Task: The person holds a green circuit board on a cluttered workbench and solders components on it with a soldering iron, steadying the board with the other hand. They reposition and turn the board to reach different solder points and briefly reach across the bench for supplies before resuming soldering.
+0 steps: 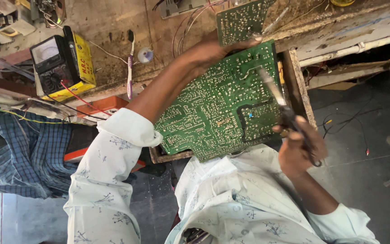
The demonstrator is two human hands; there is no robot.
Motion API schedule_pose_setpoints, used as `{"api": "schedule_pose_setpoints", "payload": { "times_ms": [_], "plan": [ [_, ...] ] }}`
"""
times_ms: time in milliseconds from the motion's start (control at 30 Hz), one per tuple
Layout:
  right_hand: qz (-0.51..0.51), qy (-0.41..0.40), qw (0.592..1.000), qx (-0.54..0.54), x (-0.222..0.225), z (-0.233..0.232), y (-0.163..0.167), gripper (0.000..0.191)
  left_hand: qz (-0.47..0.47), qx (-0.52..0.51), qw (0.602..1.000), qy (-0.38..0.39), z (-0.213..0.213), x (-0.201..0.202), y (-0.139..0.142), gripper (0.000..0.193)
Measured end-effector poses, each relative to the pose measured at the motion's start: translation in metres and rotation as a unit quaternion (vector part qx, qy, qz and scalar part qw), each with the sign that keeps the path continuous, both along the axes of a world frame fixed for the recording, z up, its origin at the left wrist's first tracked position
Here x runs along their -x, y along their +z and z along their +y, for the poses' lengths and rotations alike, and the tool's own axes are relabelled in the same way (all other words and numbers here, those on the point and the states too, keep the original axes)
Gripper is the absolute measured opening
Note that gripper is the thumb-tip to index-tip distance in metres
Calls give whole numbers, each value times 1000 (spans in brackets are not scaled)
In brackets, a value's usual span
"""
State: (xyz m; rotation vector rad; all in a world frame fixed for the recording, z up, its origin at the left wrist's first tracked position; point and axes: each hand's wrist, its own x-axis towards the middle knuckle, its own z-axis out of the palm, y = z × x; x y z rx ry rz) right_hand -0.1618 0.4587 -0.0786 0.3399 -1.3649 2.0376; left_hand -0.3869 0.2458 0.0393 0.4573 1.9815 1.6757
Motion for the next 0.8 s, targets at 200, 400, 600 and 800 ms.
{"api": "schedule_pose_setpoints", "payload": {
  "times_ms": [200, 400, 600, 800],
  "plan": [
    [-32, -170, 939, -299, 24, 1, 61, 33, -28, -47, 998, 7, 0, -2, -1, 73],
    [-84, -141, 916, -367, 70, -46, 109, 75, -54, -62, 997, -4, 3, 1, 0, 64],
    [-125, -170, 887, -410, 77, -64, 117, 73, -59, -118, 991, -38, 1, 8, -9, 55],
    [-114, -195, 897, -381, 79, -72, 111, 70, -45, -125, 989, -70, 6, 10, -7, 49]
  ]
}}
